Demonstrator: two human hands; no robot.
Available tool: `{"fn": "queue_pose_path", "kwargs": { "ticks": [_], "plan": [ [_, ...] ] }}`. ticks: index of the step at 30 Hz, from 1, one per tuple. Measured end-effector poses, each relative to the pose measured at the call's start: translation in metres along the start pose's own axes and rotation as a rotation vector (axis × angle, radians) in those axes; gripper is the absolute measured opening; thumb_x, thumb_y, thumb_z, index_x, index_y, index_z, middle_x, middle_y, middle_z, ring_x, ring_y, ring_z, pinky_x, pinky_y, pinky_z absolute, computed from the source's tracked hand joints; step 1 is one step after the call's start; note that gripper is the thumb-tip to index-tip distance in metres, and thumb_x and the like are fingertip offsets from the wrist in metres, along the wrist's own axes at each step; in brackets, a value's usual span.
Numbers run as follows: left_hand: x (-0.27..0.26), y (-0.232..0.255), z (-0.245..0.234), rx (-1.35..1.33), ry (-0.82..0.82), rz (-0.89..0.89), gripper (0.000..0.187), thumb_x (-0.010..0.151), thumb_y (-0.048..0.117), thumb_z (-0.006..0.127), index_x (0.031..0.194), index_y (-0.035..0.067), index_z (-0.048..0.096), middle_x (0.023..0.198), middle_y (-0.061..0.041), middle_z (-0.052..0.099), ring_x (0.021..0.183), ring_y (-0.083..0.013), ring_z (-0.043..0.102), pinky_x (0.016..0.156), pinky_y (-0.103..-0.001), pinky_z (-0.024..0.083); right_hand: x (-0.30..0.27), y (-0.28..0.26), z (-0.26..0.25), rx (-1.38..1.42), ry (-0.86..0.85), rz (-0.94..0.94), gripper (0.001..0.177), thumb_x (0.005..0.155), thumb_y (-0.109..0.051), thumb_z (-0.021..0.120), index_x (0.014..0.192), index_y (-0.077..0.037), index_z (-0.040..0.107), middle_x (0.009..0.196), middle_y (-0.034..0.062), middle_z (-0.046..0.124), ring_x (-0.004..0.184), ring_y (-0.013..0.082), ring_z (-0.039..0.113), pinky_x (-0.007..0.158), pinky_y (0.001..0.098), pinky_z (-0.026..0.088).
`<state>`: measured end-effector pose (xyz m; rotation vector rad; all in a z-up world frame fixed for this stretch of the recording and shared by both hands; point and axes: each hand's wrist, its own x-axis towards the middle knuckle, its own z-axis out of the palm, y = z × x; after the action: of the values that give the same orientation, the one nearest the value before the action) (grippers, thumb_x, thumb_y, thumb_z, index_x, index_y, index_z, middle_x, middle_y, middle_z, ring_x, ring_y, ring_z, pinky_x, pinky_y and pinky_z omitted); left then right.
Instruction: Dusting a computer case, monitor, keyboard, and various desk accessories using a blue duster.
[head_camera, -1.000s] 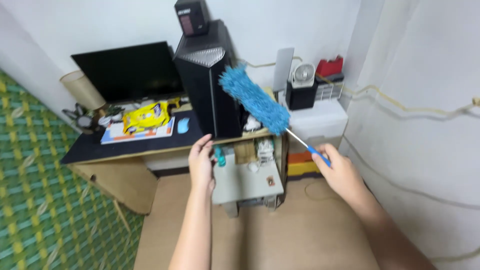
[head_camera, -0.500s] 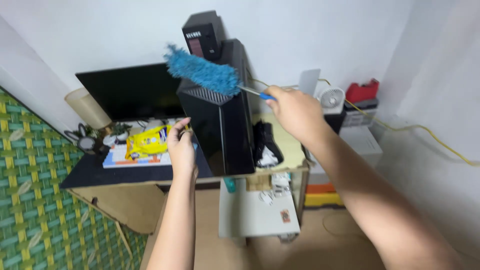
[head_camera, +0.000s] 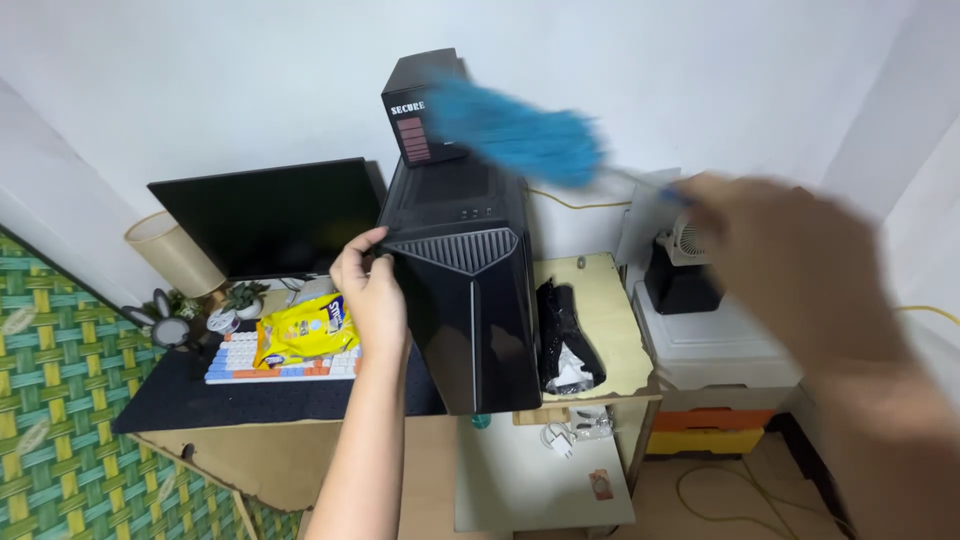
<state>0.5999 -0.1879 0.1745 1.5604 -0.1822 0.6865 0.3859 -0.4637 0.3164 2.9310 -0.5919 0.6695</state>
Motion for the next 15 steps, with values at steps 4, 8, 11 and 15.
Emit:
{"fn": "queue_pose_path", "kwargs": {
  "ticks": [4, 8, 11, 15],
  "plan": [
    [0.006, -0.009, 0.004, -0.011, 0.053, 0.043, 0.027, 0.091, 0.0, 0.057, 0.114, 0.01, 0.07, 0.124, -0.008, 0.047, 0.105, -0.017, 0.05, 0.1, -0.029, 0.043, 0.009, -0.014, 0.039, 0.413, 0.18, -0.333, 0.027, 0.099, -0.03, 0.059, 0.122, -0.024, 0.072, 0.097, 0.0063, 0.076, 0.079, 0.0275, 0.073, 0.066, 0.0437, 0.056],
    [0.014, -0.001, 0.005, 0.064, 0.095, 0.106, 0.028, 0.09, 0.0, 0.059, 0.115, 0.01, 0.069, 0.121, -0.008, 0.046, 0.106, -0.018, 0.047, 0.101, -0.031, 0.042, 0.029, -0.001, 0.042, 0.154, -0.015, -0.255, 0.026, 0.1, -0.028, 0.056, 0.121, -0.029, 0.072, 0.091, 0.0044, 0.076, 0.08, 0.0279, 0.073, 0.067, 0.0458, 0.056],
    [0.015, 0.005, 0.007, 0.109, 0.12, 0.116, 0.03, 0.09, 0.0, 0.058, 0.116, 0.011, 0.069, 0.122, -0.009, 0.044, 0.108, -0.0192, 0.045, 0.102, -0.032, 0.04, 0.024, 0.01, 0.019, -0.028, -0.091, -0.103, 0.027, 0.105, -0.025, 0.052, 0.123, -0.029, 0.072, 0.091, 0.0052, 0.074, 0.08, 0.0263, 0.073, 0.065, 0.0426, 0.056],
    [0.021, 0.012, 0.014, 0.131, 0.147, 0.117, 0.03, 0.091, 0.002, 0.057, 0.116, 0.012, 0.07, 0.125, -0.009, 0.044, 0.111, -0.0199, 0.045, 0.102, -0.034, 0.04, 0.019, 0.009, 0.011, 0.002, 0.022, -0.215, 0.034, 0.103, -0.025, 0.051, 0.132, -0.03, 0.069, 0.089, 0.0027, 0.072, 0.072, 0.0218, 0.073, 0.058, 0.0377, 0.056]
  ]
}}
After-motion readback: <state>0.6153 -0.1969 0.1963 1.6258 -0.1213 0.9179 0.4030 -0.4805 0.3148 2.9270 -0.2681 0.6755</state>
